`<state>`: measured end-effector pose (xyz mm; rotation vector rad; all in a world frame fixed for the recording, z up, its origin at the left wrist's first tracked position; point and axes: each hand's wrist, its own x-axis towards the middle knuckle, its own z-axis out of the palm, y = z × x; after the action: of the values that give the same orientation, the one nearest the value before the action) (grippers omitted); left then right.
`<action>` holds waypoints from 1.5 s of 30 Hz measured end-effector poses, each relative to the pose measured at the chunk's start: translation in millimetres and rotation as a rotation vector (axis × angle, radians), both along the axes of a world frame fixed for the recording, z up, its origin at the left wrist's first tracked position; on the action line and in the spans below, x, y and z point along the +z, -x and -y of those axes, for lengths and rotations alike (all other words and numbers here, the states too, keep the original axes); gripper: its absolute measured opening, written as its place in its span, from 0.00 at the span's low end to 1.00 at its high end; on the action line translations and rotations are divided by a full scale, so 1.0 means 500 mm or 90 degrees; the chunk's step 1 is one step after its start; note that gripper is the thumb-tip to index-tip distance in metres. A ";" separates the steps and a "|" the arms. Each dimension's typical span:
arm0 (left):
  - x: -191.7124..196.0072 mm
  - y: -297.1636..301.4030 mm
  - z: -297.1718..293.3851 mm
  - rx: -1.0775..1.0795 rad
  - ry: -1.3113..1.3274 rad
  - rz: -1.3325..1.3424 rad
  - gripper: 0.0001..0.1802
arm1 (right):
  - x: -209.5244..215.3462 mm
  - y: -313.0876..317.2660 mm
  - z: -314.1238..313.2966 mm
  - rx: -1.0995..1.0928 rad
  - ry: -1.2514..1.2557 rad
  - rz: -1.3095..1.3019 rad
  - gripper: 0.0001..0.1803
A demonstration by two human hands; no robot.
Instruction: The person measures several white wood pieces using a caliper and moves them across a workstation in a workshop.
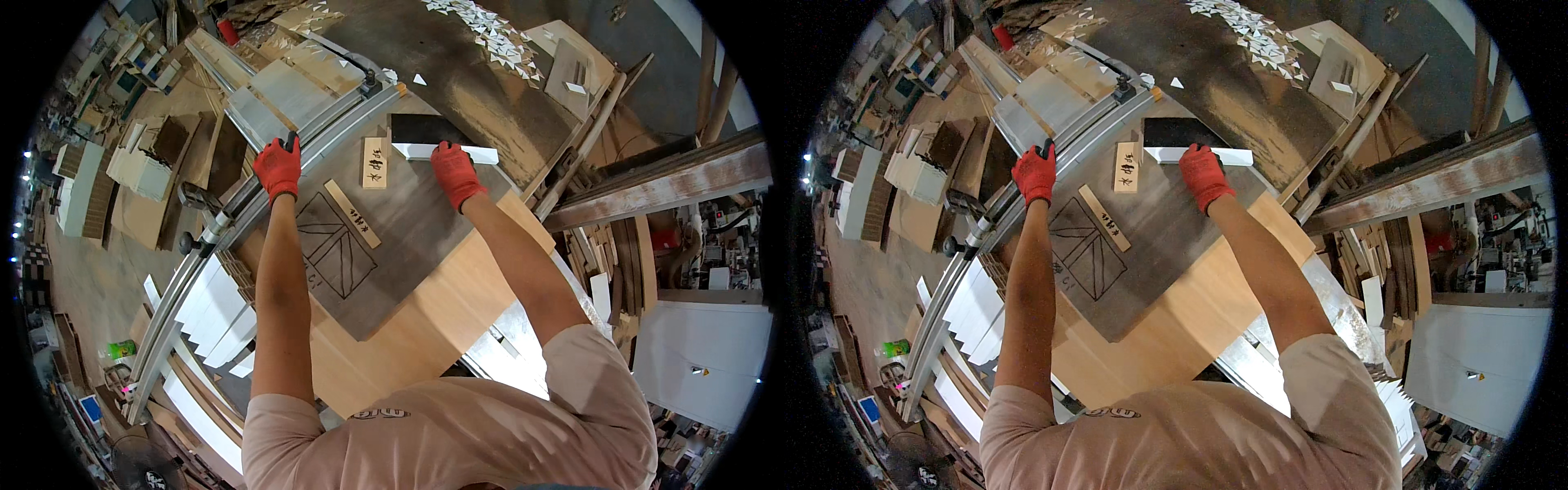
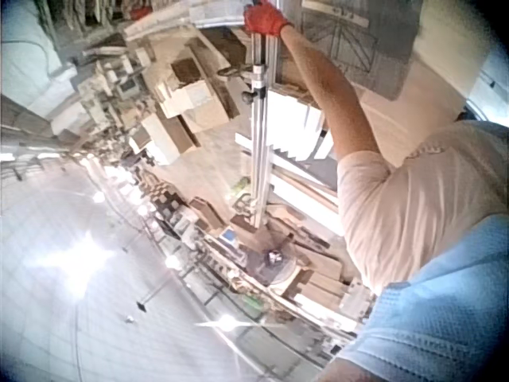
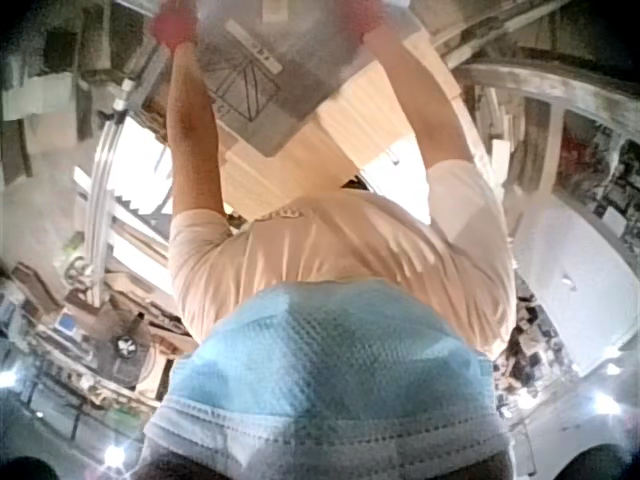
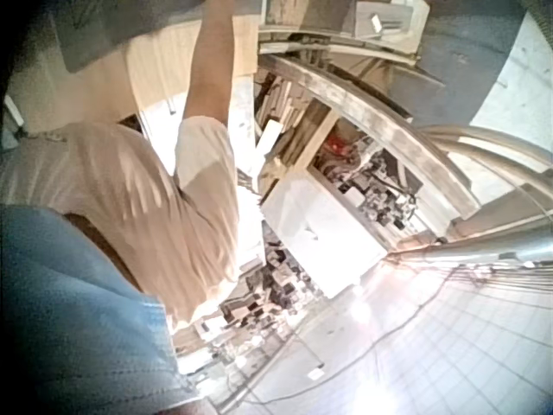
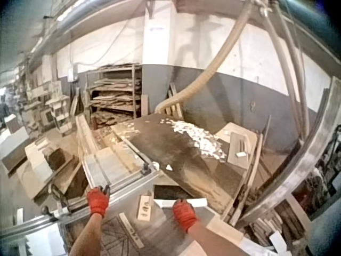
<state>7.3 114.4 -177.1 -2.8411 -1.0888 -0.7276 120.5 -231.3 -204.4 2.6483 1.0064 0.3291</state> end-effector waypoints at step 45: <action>-0.043 -0.120 -0.060 0.098 0.005 -0.086 0.29 | -0.075 -0.221 -0.124 0.236 0.065 -0.039 0.07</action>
<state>67.1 144.3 -198.6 -2.7263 -1.2731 -0.5136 230.9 -169.5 -241.8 2.3860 1.4944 0.2655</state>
